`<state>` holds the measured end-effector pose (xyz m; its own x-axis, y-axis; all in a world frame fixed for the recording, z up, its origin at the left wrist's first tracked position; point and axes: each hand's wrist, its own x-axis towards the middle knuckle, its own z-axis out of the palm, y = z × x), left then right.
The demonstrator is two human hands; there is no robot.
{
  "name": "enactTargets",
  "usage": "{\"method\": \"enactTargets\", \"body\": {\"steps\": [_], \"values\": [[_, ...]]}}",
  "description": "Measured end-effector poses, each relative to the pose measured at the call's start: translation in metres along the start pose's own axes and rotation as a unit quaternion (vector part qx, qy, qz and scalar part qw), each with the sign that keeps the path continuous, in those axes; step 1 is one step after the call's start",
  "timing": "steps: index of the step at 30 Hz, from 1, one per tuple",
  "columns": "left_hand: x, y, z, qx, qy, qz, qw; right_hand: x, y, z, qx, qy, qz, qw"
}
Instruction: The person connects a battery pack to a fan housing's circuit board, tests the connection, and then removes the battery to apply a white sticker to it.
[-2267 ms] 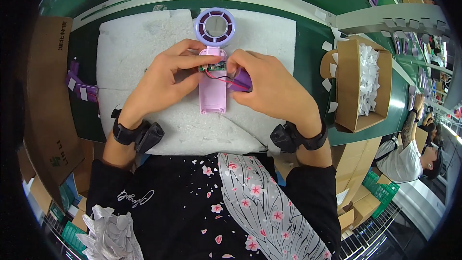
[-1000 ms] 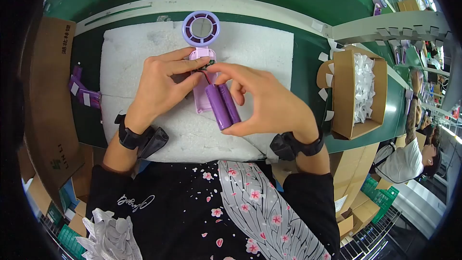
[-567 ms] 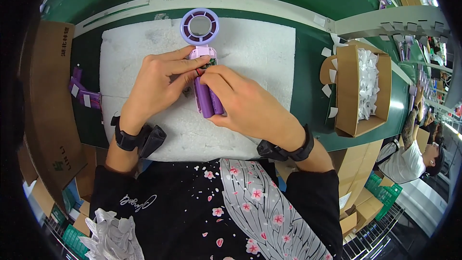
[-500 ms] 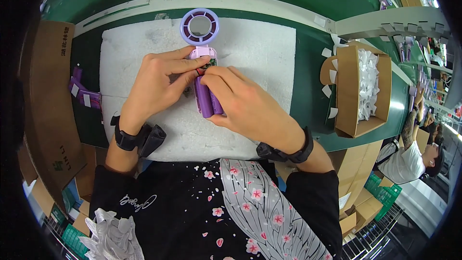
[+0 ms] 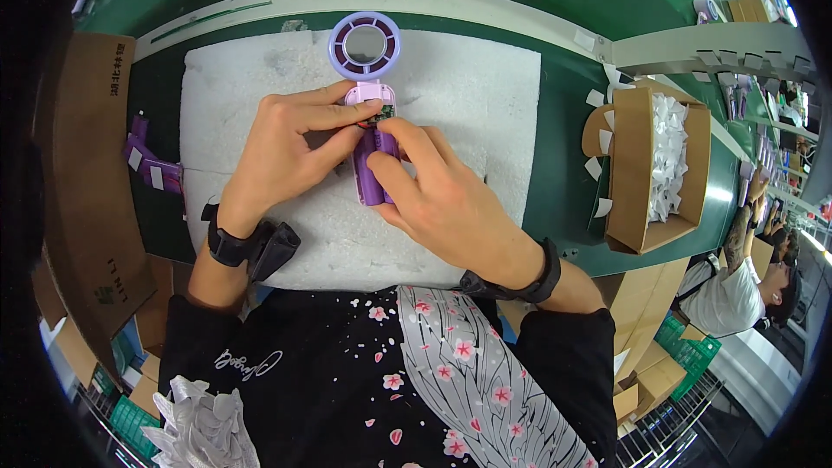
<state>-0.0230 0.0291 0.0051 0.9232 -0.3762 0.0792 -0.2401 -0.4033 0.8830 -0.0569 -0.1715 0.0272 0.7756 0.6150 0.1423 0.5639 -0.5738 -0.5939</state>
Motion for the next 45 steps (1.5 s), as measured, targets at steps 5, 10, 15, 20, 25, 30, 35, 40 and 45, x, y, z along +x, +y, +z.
{"method": "enactTargets", "body": {"steps": [5, 10, 15, 20, 25, 30, 35, 40, 45], "values": [[0.001, 0.003, -0.001, -0.001, -0.021, -0.025, 0.999, -0.003, 0.002, 0.0, -0.004, 0.002, -0.005, 1.0], [0.0, -0.001, -0.003, -0.008, -0.031, -0.012, 0.999, -0.005, 0.001, 0.006, -0.012, 0.032, 0.009, 0.999], [0.004, -0.002, -0.003, -0.078, -0.068, -0.072, 0.992, 0.0, 0.002, 0.011, 0.043, 0.038, 0.081, 0.995], [0.002, -0.001, 0.002, -0.09, -0.057, -0.092, 0.99, 0.012, 0.013, 0.006, 0.174, 0.08, 0.113, 0.975], [-0.002, 0.001, 0.016, -0.099, -0.039, -0.049, 0.993, 0.008, 0.033, 0.012, 0.091, 0.113, 0.044, 0.988], [-0.001, 0.005, 0.022, -0.072, -0.045, -0.045, 0.995, 0.002, 0.03, 0.011, 0.102, 0.087, 0.102, 0.986], [-0.001, -0.003, 0.025, -0.054, -0.036, -0.009, 0.998, -0.003, 0.028, -0.003, -0.032, 0.024, -0.019, 0.999], [0.004, -0.005, 0.03, -0.063, -0.052, 0.018, 0.997, -0.015, 0.006, -0.016, -0.095, -0.036, -0.015, 0.995], [0.004, -0.009, 0.037, -0.139, -0.002, 0.017, 0.99, -0.011, 0.03, -0.01, -0.097, -0.024, -0.03, 0.995]]}}
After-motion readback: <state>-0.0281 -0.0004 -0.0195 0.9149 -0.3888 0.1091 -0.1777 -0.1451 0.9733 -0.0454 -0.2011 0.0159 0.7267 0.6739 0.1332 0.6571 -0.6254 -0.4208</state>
